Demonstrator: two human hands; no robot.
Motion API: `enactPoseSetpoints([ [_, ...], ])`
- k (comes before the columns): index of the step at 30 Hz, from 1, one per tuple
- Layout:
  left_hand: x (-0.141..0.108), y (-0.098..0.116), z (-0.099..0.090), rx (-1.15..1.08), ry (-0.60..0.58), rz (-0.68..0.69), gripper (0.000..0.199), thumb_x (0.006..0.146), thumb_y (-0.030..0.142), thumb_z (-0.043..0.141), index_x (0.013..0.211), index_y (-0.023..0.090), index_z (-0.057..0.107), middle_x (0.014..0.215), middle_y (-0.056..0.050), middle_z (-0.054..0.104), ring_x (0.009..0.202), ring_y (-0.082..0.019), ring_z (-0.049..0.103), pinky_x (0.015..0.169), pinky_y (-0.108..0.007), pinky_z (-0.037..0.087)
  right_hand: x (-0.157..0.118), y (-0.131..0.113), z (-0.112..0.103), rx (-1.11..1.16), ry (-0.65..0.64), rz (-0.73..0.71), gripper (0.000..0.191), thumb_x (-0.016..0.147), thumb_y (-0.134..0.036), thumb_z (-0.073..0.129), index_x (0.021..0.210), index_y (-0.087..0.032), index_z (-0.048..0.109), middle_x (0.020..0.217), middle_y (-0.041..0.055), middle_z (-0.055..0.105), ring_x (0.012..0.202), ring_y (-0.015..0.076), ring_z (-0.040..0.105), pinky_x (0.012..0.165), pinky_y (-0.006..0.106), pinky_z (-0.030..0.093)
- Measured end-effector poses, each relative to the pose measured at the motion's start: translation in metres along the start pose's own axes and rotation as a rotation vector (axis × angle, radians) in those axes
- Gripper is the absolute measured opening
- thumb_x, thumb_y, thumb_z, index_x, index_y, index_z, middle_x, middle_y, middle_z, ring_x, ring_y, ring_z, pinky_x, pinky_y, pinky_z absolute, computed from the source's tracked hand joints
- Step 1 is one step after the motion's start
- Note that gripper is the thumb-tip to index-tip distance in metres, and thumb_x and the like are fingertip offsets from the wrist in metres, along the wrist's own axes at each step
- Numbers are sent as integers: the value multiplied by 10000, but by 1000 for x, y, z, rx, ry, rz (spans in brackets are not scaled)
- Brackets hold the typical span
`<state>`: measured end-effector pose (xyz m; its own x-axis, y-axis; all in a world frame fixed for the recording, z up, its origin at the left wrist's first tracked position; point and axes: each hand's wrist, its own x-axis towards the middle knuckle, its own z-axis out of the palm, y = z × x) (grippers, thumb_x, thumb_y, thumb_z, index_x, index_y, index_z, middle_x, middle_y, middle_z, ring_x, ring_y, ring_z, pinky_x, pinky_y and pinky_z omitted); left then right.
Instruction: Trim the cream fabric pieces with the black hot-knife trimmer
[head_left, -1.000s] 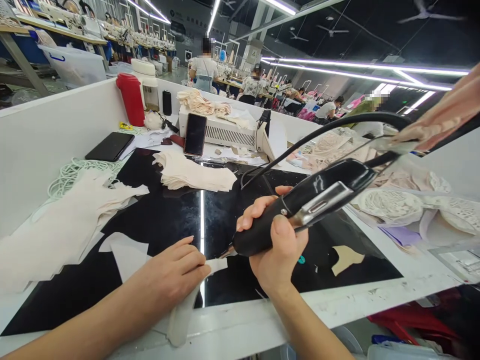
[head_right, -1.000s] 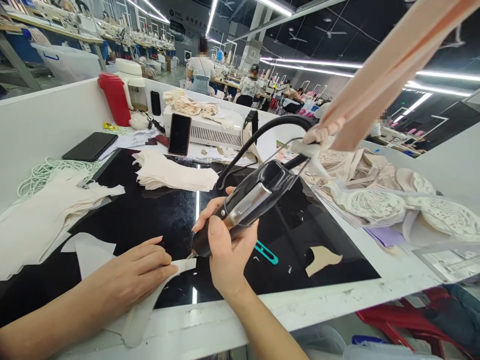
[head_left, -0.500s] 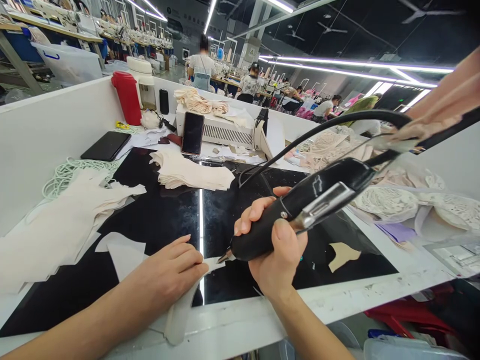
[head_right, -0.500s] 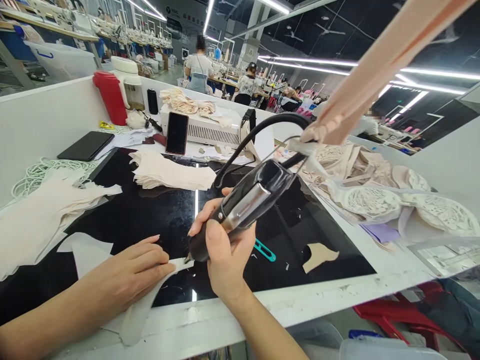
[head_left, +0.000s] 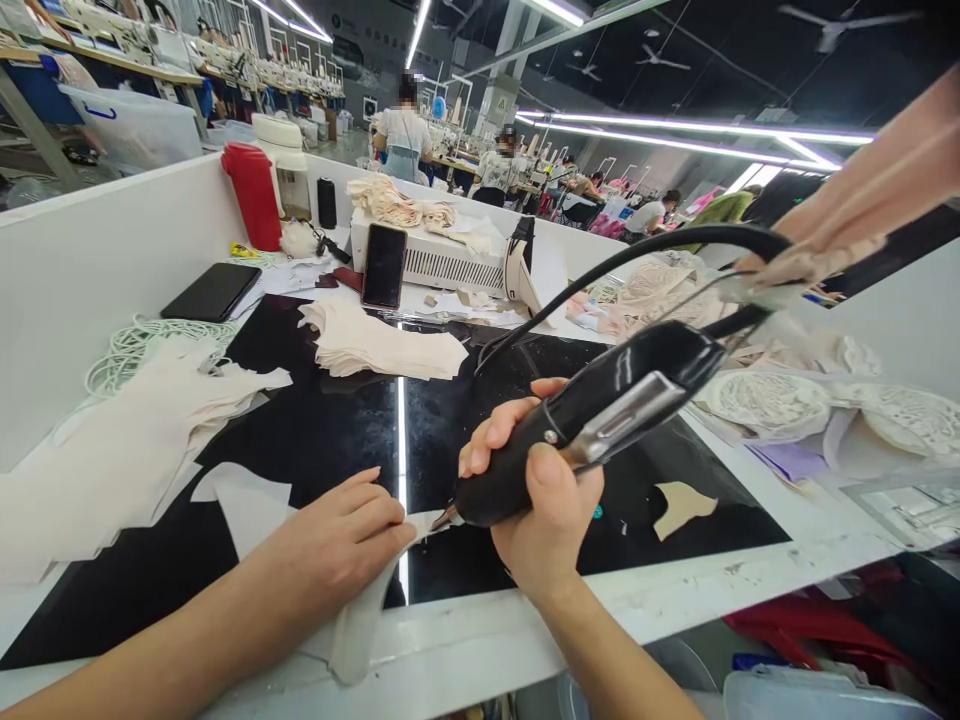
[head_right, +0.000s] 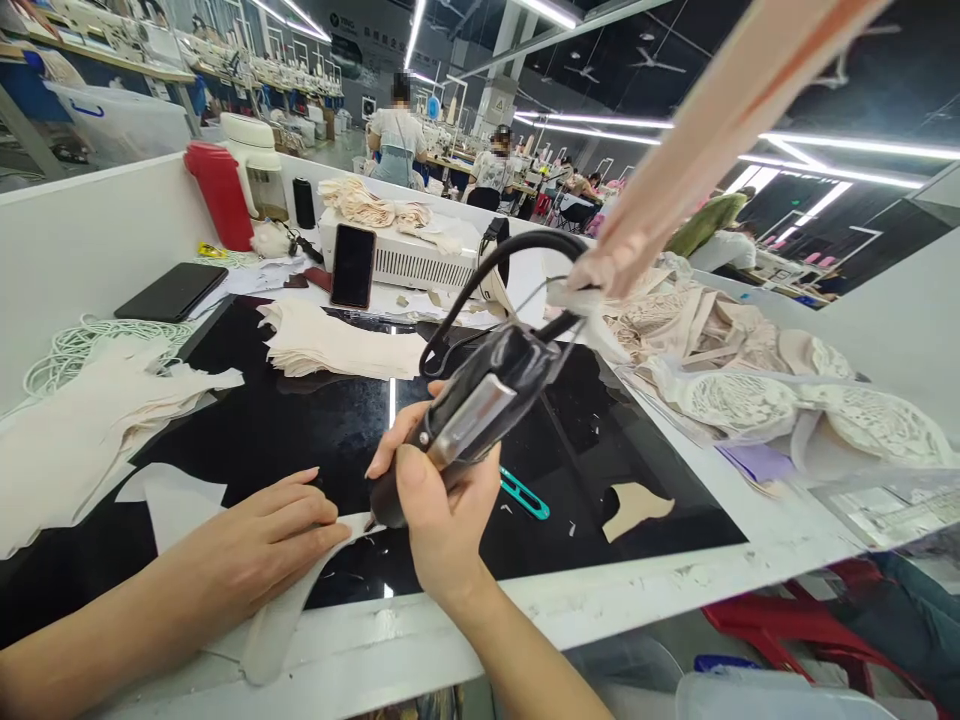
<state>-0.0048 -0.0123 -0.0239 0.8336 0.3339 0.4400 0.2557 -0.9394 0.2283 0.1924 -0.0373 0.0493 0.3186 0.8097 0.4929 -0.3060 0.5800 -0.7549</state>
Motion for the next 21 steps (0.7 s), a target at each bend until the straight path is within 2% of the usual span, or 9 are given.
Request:
enactPoseSetpoints([
  [4, 1, 1, -2, -8, 4, -5, 311, 1066, 18, 426, 1212, 179, 647, 1045, -4, 638, 1010, -149, 615, 1301, -377, 192, 3, -3, -2, 16, 42, -41, 326, 903, -346, 785, 1169, -270, 613, 819, -56, 675, 605, 96, 638, 560, 236, 555],
  [9, -1, 1, -1, -8, 11, -9, 319, 1063, 10, 420, 1216, 181, 642, 1021, 4, 632, 995, -141, 615, 1302, -365, 186, 0, 1, -4, -15, 22, -27, 364, 907, -376, 791, 1202, -277, 603, 839, -53, 669, 622, 98, 636, 574, 247, 555],
  [14, 1, 1, -2, 13, -5, -19, 317, 1053, 16, 447, 1232, 191, 641, 1055, -1, 653, 1031, -145, 632, 1309, -378, 194, -1, 2, -6, -38, 7, -11, 309, 949, -349, 757, 1208, -297, 596, 861, -62, 662, 634, 92, 642, 603, 261, 557],
  [17, 7, 6, -11, 99, 13, 1, 329, 1022, 5, 465, 1234, 172, 653, 1045, -17, 683, 1021, -167, 653, 1262, -377, 317, -2, 3, -6, -42, 14, -3, 326, 947, -359, 765, 1215, -300, 590, 873, -60, 662, 641, 90, 645, 608, 260, 552],
  [19, 5, 10, -17, 178, 2, 24, 417, 962, -30, 455, 1282, 156, 648, 1076, -41, 708, 1045, -195, 664, 1136, -337, 458, -3, 4, -5, -33, 24, -11, 364, 931, -378, 782, 1222, -296, 580, 873, -57, 665, 640, 90, 644, 612, 257, 550],
  [21, -9, 11, -16, 213, -1, 17, 551, 891, -61, 415, 1331, 184, 639, 1144, -41, 727, 1059, -202, 676, 1010, -307, 531, -4, 4, -3, -20, 43, -20, 405, 907, -401, 803, 1212, -292, 561, 867, -56, 664, 622, 90, 635, 596, 252, 542],
])
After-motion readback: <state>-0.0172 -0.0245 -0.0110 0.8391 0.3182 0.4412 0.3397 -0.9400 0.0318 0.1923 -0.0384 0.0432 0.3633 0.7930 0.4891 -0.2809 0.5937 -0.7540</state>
